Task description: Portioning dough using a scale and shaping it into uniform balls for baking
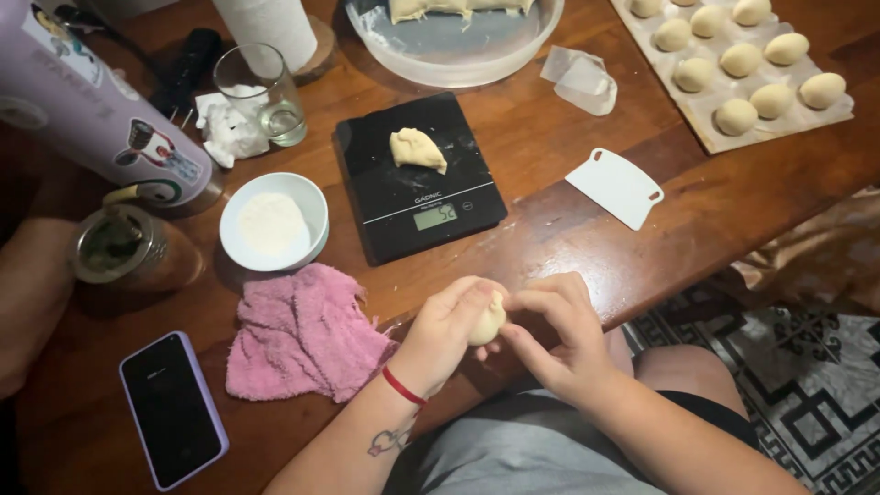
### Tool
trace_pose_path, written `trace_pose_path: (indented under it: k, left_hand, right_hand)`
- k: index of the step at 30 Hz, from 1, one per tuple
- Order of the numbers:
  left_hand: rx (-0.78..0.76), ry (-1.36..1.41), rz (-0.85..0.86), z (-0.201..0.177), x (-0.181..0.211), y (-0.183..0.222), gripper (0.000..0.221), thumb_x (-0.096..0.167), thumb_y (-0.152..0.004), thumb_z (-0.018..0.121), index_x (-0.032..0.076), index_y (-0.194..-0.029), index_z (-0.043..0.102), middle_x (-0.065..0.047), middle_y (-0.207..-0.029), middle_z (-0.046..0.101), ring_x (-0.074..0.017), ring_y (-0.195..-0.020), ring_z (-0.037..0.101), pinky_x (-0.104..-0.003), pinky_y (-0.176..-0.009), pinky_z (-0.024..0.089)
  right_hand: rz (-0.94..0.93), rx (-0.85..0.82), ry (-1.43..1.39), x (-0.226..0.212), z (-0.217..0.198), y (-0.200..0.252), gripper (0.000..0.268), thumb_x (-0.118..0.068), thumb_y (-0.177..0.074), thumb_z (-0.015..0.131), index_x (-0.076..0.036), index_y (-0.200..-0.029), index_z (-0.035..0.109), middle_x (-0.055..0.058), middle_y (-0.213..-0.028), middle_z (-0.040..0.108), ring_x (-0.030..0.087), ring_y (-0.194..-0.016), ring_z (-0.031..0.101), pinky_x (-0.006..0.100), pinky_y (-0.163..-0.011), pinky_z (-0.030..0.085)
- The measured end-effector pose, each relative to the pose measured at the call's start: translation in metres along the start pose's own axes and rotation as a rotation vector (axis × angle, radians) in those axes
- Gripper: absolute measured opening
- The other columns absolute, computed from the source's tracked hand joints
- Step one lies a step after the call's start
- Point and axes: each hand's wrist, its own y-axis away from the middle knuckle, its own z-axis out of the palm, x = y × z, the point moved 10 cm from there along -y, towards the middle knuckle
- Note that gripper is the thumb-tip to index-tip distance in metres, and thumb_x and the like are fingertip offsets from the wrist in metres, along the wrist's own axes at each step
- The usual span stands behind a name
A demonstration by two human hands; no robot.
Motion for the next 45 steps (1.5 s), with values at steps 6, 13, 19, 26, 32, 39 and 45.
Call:
trace_pose_path:
  k: [6,13,19,26,32,39,45]
  left_hand:
    - [-0.170,-0.065,0.025,0.008,-0.019,-0.003,0.043,0.043,-0.113,0.057,0.007,-0.130,0.071,-0.018,-0.088,0.078,-0.0185,-0.068,0.075,-0.026,-0.051,0.063]
    - [0.044,-0.002,0.087,-0.006,0.028,0.005,0.042,0.032,-0.116,0.050,0.002,-0.102,0.075,-0.015,-0.079,0.077,-0.0150,-0.064,0.074,-0.024,-0.050,0.062]
    - [0.122,0.023,0.141,-0.020,0.032,0.001,0.019,0.020,-0.106,0.071,0.002,-0.102,0.073,-0.013,-0.081,0.074,-0.0127,-0.065,0.071,-0.023,-0.054,0.063]
    - [0.113,0.083,0.120,-0.017,0.028,0.001,0.029,0.024,-0.111,0.060,0.001,-0.117,0.078,-0.018,-0.090,0.080,-0.0154,-0.074,0.076,-0.025,-0.061,0.067]
    - [0.026,-0.069,0.376,-0.001,0.068,0.016,0.049,0.049,-0.119,0.041,0.011,-0.095,0.059,-0.017,-0.123,0.076,-0.0245,-0.121,0.068,-0.040,-0.111,0.051]
    - [0.045,-0.403,0.631,0.013,0.103,0.034,0.052,0.044,-0.120,0.035,0.011,-0.134,0.073,-0.015,-0.143,0.073,-0.0346,-0.146,0.059,-0.050,-0.125,0.041]
    - [0.049,-0.593,0.777,0.006,0.126,0.043,0.091,0.079,-0.109,0.028,0.010,-0.166,0.047,-0.021,-0.166,0.051,-0.0432,-0.159,0.040,-0.055,-0.133,0.028]
  right_hand:
    - [0.012,-0.011,0.031,0.002,0.003,0.003,0.026,-0.018,-0.093,0.084,-0.012,-0.118,0.084,0.004,-0.105,0.071,0.024,-0.101,0.064,0.038,-0.096,0.053]
    - [0.080,0.018,0.093,0.005,-0.007,-0.009,0.013,-0.008,-0.094,0.082,-0.010,-0.107,0.084,0.005,-0.091,0.077,0.026,-0.084,0.069,0.039,-0.082,0.056]
    - [0.108,-0.044,0.139,0.016,0.005,-0.009,0.011,-0.013,-0.089,0.090,-0.010,-0.094,0.081,0.006,-0.080,0.073,0.027,-0.077,0.067,0.040,-0.073,0.057]
    - [0.130,-0.127,0.256,0.017,0.014,-0.010,0.013,-0.019,-0.089,0.090,-0.011,-0.091,0.079,0.008,-0.079,0.072,0.029,-0.077,0.066,0.040,-0.072,0.056]
    - [0.313,-0.091,0.054,0.025,0.020,-0.004,0.026,-0.014,-0.096,0.081,-0.013,-0.122,0.084,0.005,-0.097,0.085,0.024,-0.088,0.078,0.039,-0.081,0.062]
    - [0.723,-0.212,-0.957,0.064,0.087,0.043,0.054,-0.009,-0.100,0.073,0.002,-0.150,0.058,0.016,-0.123,0.077,0.023,-0.106,0.074,0.041,-0.093,0.062]
    - [0.835,-0.227,-1.191,0.059,0.091,0.039,0.046,-0.019,-0.108,0.059,0.006,-0.146,0.056,0.021,-0.119,0.078,0.024,-0.100,0.080,0.042,-0.089,0.067]
